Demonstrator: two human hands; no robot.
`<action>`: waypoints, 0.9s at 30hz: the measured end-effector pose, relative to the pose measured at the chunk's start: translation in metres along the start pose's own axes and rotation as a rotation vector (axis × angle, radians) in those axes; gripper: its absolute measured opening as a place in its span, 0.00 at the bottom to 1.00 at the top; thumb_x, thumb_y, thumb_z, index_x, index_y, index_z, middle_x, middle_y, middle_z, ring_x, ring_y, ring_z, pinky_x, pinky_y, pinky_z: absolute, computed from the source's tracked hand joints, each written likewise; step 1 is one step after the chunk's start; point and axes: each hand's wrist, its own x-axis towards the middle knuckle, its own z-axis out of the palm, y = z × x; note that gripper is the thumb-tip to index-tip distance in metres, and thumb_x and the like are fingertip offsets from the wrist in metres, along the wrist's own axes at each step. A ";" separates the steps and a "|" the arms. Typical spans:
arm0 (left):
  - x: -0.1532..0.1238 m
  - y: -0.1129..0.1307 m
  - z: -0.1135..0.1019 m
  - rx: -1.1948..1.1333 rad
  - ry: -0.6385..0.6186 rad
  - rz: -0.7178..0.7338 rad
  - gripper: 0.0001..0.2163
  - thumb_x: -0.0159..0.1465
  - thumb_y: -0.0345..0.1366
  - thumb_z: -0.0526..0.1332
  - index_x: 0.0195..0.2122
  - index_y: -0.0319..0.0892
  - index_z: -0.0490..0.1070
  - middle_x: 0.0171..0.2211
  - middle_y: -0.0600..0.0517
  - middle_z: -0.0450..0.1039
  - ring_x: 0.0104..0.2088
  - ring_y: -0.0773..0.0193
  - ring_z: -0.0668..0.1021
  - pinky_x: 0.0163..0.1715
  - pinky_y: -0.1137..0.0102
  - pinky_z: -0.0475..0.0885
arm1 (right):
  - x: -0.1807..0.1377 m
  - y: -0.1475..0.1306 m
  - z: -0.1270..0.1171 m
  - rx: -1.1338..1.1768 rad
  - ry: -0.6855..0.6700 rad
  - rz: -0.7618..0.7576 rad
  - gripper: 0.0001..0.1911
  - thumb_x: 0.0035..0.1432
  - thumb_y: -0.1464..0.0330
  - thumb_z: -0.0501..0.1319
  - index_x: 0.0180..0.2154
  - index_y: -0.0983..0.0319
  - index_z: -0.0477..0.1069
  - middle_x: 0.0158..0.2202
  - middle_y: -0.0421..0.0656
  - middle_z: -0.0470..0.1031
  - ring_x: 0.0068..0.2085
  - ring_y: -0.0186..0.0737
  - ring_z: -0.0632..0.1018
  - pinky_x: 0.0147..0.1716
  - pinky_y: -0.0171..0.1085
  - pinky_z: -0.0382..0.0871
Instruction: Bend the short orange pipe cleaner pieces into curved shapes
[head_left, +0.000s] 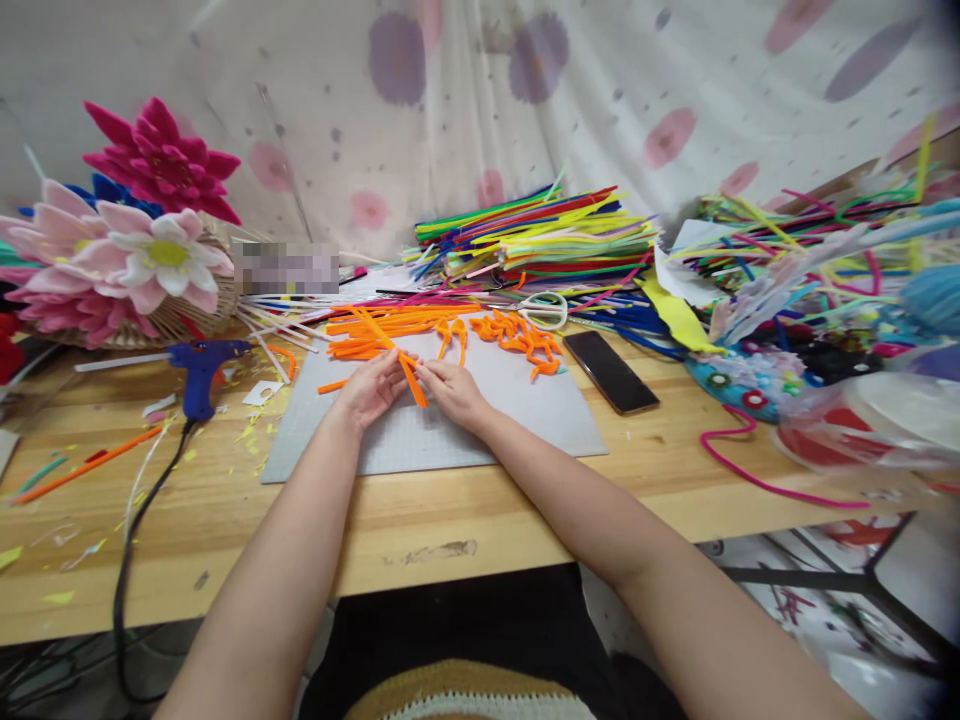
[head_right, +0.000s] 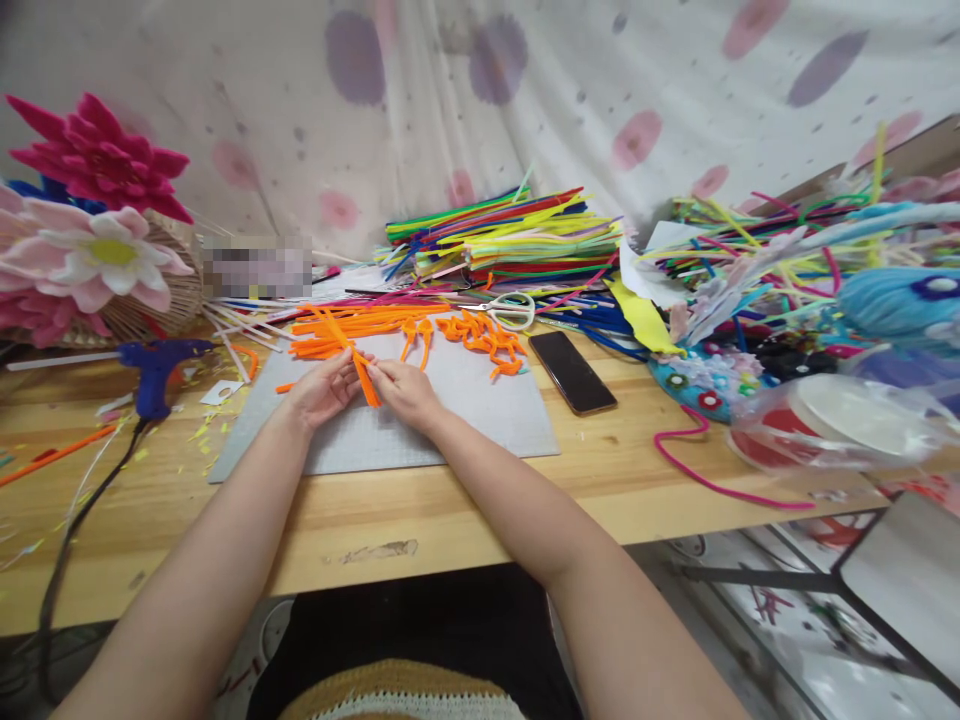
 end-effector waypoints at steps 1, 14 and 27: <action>-0.001 -0.001 0.000 0.023 -0.025 0.008 0.06 0.59 0.30 0.57 0.28 0.36 0.72 0.29 0.47 0.75 0.27 0.69 0.76 0.29 0.76 0.72 | 0.001 0.001 0.000 0.054 0.005 0.017 0.18 0.59 0.60 0.46 0.27 0.63 0.66 0.28 0.40 0.68 0.31 0.32 0.68 0.33 0.31 0.58; 0.004 -0.014 0.021 -0.200 0.290 0.178 0.06 0.56 0.23 0.56 0.24 0.38 0.68 0.23 0.53 0.72 0.26 0.72 0.76 0.30 0.76 0.71 | 0.004 -0.006 0.009 0.259 -0.110 0.062 0.19 0.56 0.60 0.48 0.18 0.63 0.58 0.20 0.37 0.61 0.25 0.30 0.64 0.28 0.30 0.57; 0.010 0.002 0.002 -0.291 0.409 0.243 0.08 0.59 0.26 0.54 0.24 0.39 0.67 0.21 0.53 0.70 0.25 0.72 0.74 0.32 0.76 0.72 | -0.003 -0.007 0.006 -0.103 -0.175 -0.079 0.17 0.57 0.63 0.50 0.20 0.63 0.62 0.23 0.38 0.65 0.27 0.30 0.65 0.29 0.31 0.53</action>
